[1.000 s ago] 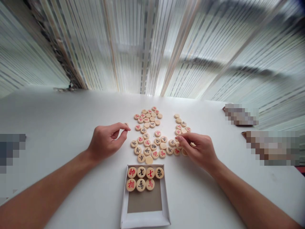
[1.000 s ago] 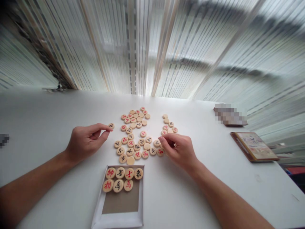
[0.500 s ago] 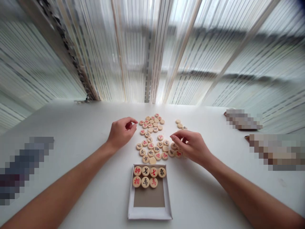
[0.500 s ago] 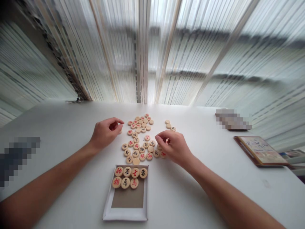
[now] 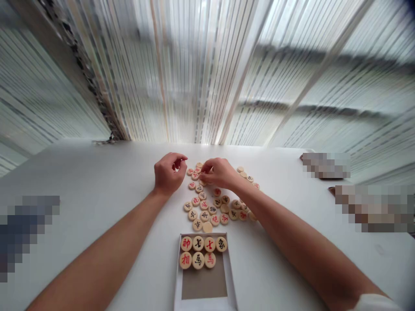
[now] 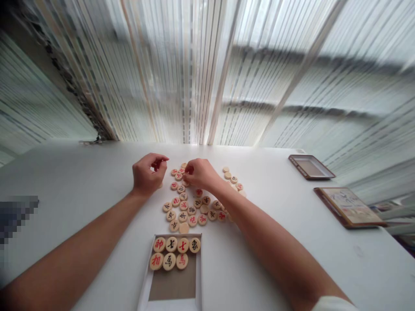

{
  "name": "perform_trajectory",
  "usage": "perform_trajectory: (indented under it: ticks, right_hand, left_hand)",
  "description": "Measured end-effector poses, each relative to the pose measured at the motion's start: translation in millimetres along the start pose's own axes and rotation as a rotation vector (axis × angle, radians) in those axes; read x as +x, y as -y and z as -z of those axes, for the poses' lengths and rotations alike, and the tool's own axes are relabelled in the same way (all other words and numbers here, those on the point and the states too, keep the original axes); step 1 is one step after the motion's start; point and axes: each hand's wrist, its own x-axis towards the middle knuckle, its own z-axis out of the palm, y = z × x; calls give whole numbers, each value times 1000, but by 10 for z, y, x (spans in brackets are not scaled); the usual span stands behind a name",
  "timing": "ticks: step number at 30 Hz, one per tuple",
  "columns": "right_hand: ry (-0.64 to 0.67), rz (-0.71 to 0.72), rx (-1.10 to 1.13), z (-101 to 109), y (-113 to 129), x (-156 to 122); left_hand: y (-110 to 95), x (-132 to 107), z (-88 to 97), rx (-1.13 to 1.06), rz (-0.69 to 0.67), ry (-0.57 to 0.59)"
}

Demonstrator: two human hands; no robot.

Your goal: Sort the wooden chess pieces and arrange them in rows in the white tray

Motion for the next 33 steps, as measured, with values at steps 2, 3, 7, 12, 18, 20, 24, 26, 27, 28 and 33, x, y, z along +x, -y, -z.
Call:
perform_trajectory:
  ticks: [2, 3, 7, 12, 18, 20, 24, 26, 27, 28, 33]
  right_hand:
    - [34, -4, -13, -1, -7, 13]
    - [48, -4, -22, -3, -10, 20]
    - [79, 4, -50, -13, -33, 47]
    - [79, 34, -78, -9, -73, 51]
    - [18, 52, 10, -40, -92, 44]
    - [-13, 34, 98, -47, -98, 36]
    - [-71, -25, 389, 25, -99, -69]
    - [-76, -60, 579, 100, -80, -196]
    - [-72, -76, 673, 137, -62, -278]
    - [-71, -90, 762, 168, -39, -370]
    - [-89, -168, 1065, 151, 100, -802]
  left_hand:
    - [22, -5, -26, -6, 5, -10]
    - [25, -6, -44, -10, 6, -10]
    - [14, -8, -82, -21, 16, -14]
    - [-17, -11, -58, -31, 24, -12]
    - [-93, -48, -19, -70, 56, 3]
    - [-121, -56, -14, -97, 84, 33]
    - [-207, -7, -24, -200, 190, 139]
    - [-295, 21, -20, -291, 261, 210]
    - [-355, 21, -8, -345, 293, 255]
    - [-423, 7, 13, -401, 319, 304]
    - [-745, -264, 215, -595, 388, 523]
